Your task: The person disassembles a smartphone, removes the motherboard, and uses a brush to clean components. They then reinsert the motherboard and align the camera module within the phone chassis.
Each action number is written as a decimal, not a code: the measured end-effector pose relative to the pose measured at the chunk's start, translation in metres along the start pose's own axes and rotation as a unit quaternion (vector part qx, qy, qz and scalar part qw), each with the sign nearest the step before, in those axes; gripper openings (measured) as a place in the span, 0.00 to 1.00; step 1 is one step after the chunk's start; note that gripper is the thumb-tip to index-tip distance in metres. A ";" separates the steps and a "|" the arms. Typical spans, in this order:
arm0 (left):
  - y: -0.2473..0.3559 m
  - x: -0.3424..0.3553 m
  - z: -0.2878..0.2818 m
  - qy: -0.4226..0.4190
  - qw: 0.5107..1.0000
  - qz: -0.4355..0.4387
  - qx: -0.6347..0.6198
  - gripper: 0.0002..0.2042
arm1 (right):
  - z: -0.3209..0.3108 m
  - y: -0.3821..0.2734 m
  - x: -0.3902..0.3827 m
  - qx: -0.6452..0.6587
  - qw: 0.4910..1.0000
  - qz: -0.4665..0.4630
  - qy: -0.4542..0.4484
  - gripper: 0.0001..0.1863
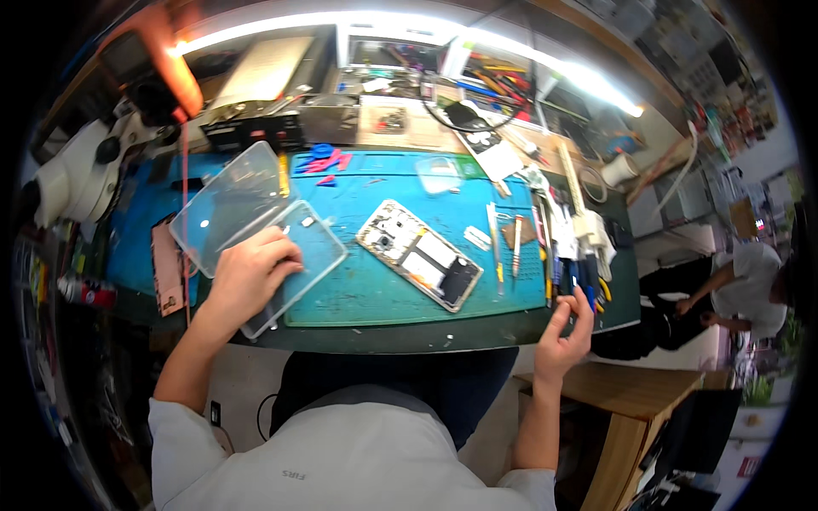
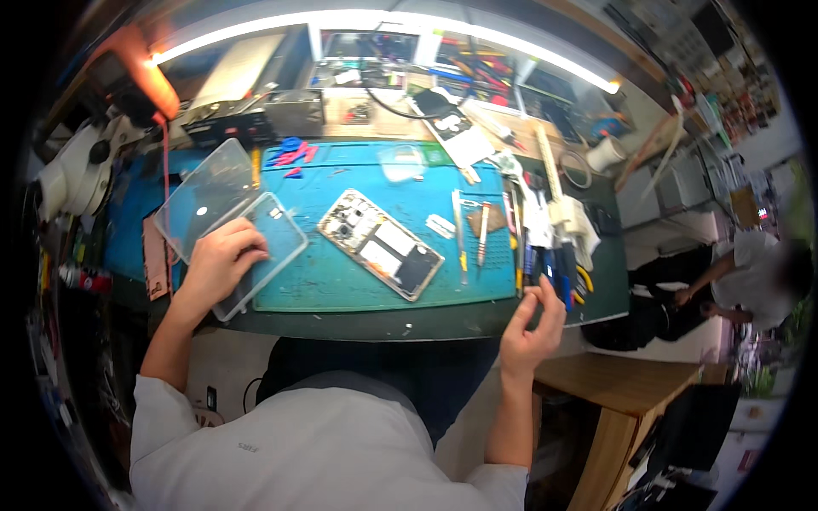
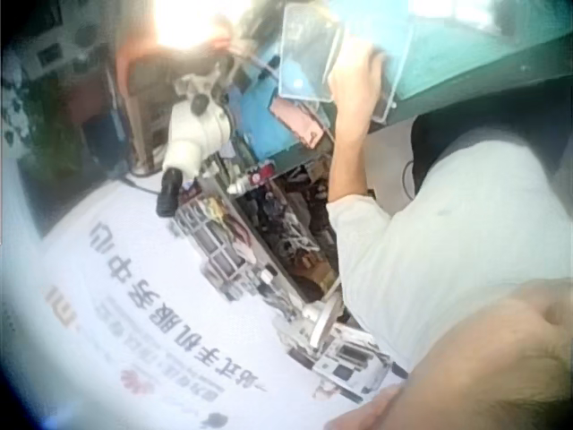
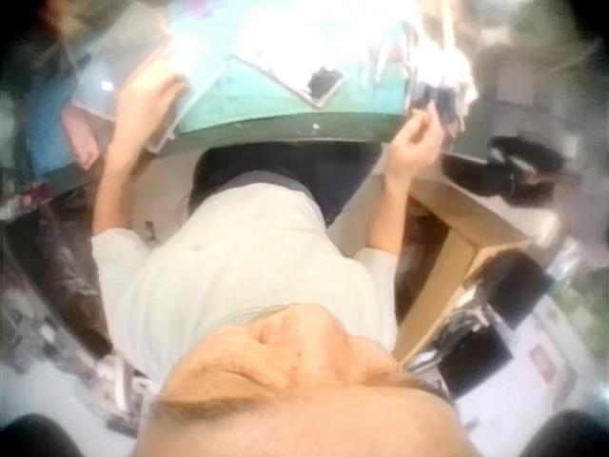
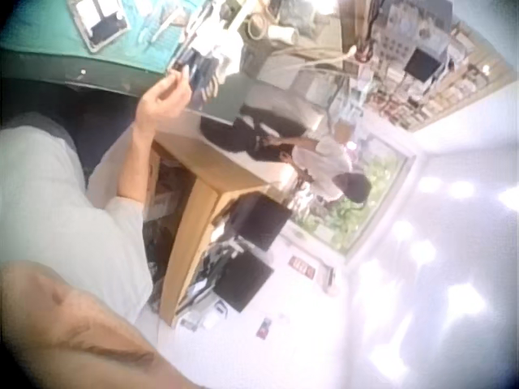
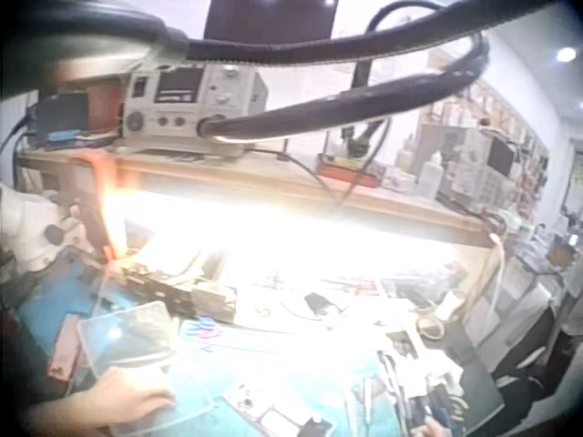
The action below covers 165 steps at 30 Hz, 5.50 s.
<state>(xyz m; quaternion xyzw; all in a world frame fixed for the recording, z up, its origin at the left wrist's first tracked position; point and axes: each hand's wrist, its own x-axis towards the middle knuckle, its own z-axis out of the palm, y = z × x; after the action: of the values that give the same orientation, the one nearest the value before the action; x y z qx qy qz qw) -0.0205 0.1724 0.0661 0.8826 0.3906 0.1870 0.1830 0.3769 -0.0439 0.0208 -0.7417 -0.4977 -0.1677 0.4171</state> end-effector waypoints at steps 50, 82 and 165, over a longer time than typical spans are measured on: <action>0.095 -0.020 0.102 0.198 0.964 0.097 -0.151 0.20 | -0.012 0.126 0.202 -0.015 0.961 0.066 -0.270 0.19; 0.094 -0.021 0.088 0.193 0.949 0.076 -0.239 0.21 | 0.033 -0.025 0.147 0.102 0.951 0.120 -0.265 0.07; 0.112 -0.035 0.065 0.096 0.958 0.143 -0.228 0.21 | -0.030 0.057 0.077 -0.080 0.987 0.088 -0.109 0.14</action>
<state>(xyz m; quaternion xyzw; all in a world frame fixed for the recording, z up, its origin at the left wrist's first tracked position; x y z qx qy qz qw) 0.0576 0.0641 0.0559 0.8421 0.2235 0.3786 0.3124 0.4669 -0.0303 0.0644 -0.8278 -0.4576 -0.0878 0.3125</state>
